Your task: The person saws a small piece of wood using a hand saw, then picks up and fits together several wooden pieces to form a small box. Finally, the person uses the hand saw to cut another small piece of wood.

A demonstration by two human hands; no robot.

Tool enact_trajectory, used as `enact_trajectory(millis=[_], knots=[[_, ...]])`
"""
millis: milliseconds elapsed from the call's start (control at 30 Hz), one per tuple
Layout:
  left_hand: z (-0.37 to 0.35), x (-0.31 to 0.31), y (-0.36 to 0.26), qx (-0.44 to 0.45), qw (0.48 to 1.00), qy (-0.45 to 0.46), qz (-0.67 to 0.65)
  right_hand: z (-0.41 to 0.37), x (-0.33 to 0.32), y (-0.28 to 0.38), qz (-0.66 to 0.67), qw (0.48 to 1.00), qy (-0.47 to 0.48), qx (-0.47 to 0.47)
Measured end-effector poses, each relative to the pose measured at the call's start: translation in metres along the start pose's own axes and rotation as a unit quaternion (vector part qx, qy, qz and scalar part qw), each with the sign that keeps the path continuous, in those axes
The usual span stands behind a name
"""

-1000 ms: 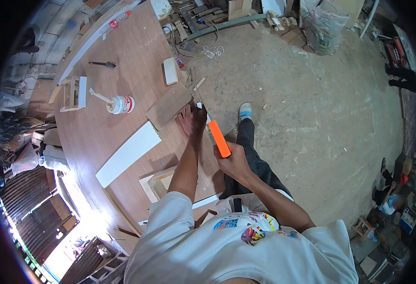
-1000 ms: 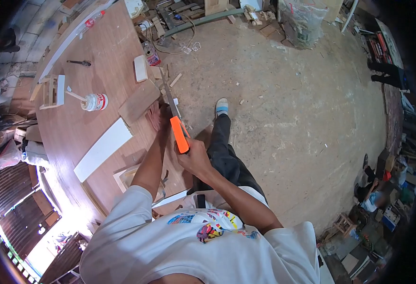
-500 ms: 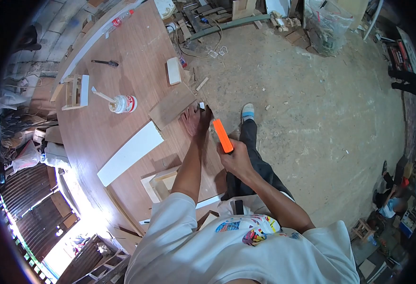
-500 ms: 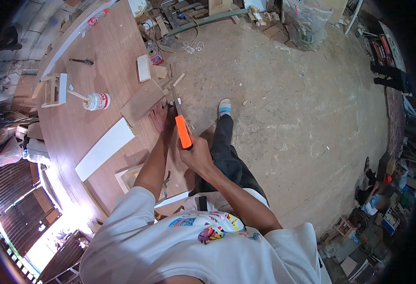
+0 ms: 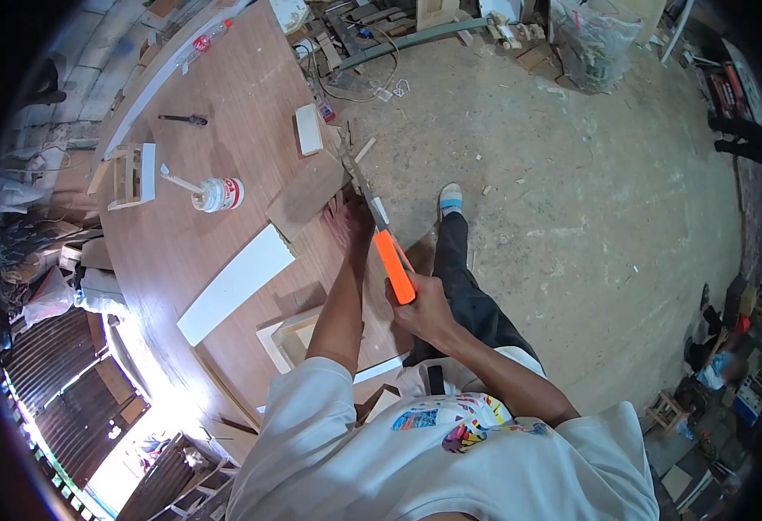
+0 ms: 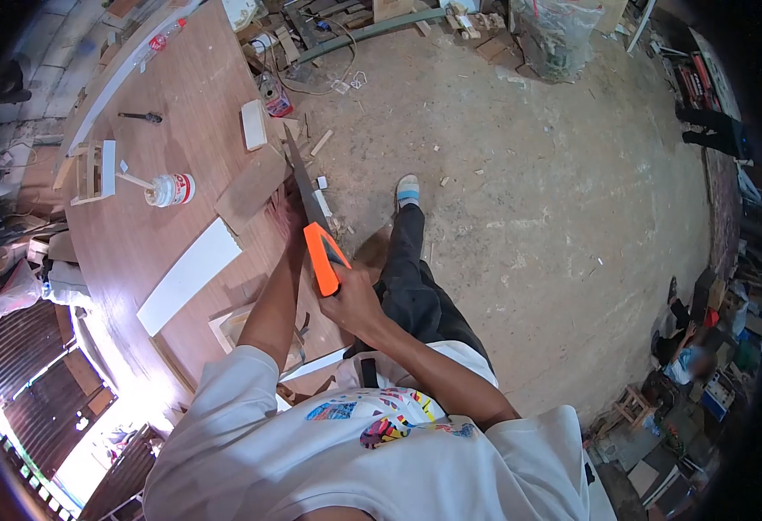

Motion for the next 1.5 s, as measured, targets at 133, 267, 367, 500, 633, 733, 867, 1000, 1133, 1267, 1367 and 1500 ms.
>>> enact_trajectory(millis=[133, 267, 367, 500, 633, 733, 867, 1000, 1133, 1267, 1367, 1500], knots=[[0.001, 0.007, -0.008, -0.004, 1.0, 0.02, -0.001, -0.004, 0.003, 0.0, -0.003, 1.0, -0.001, -0.007], [-0.003, 0.009, -0.003, -0.008, 0.999, 0.038, -0.007, -0.004, 0.003, -0.001, 0.001, 1.0, -0.006, 0.004], [0.003, 0.002, -0.005, -0.012, 0.999, 0.043, -0.006, -0.001, 0.003, -0.002, 0.003, 1.0, -0.014, -0.004], [0.004, 0.006, -0.009, -0.027, 0.999, -0.009, -0.041, 0.002, 0.0, -0.003, 0.003, 1.0, -0.015, 0.001], [0.004, -0.001, -0.011, -0.025, 0.996, -0.067, -0.062, 0.003, 0.001, -0.007, 0.012, 1.0, 0.004, 0.005], [0.001, 0.006, -0.008, -0.01, 0.997, -0.063, -0.048, 0.001, 0.002, -0.006, 0.019, 1.0, 0.003, 0.008], [0.015, -0.006, -0.005, -0.19, 0.941, 0.228, -0.162, 0.001, 0.003, -0.002, 0.025, 1.0, 0.007, 0.001], [0.001, 0.008, -0.006, -0.038, 0.996, -0.014, -0.078, 0.004, 0.004, -0.003, 0.017, 1.0, 0.004, 0.0], [0.001, 0.007, -0.007, -0.03, 0.995, -0.037, -0.082, 0.004, 0.001, 0.002, 0.022, 1.0, 0.002, 0.014], [0.012, 0.004, -0.003, -0.188, 0.949, 0.199, -0.154, 0.006, 0.001, 0.0, 0.011, 1.0, 0.003, 0.007], [0.002, 0.005, -0.007, -0.035, 0.998, -0.025, -0.053, 0.007, 0.0, 0.004, 0.014, 1.0, -0.004, 0.006], [0.002, 0.004, -0.01, -0.037, 0.996, -0.055, -0.062, 0.009, 0.0, -0.001, 0.016, 1.0, -0.011, -0.004]])
Point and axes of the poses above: each hand's wrist, its own z-axis towards the middle knuckle, its own x-axis out of the palm, y = z × x, the point moved 3 cm from there along z, towards the middle knuckle, and after that the axes turned 3 degrees about x, right-handed, at the moved point
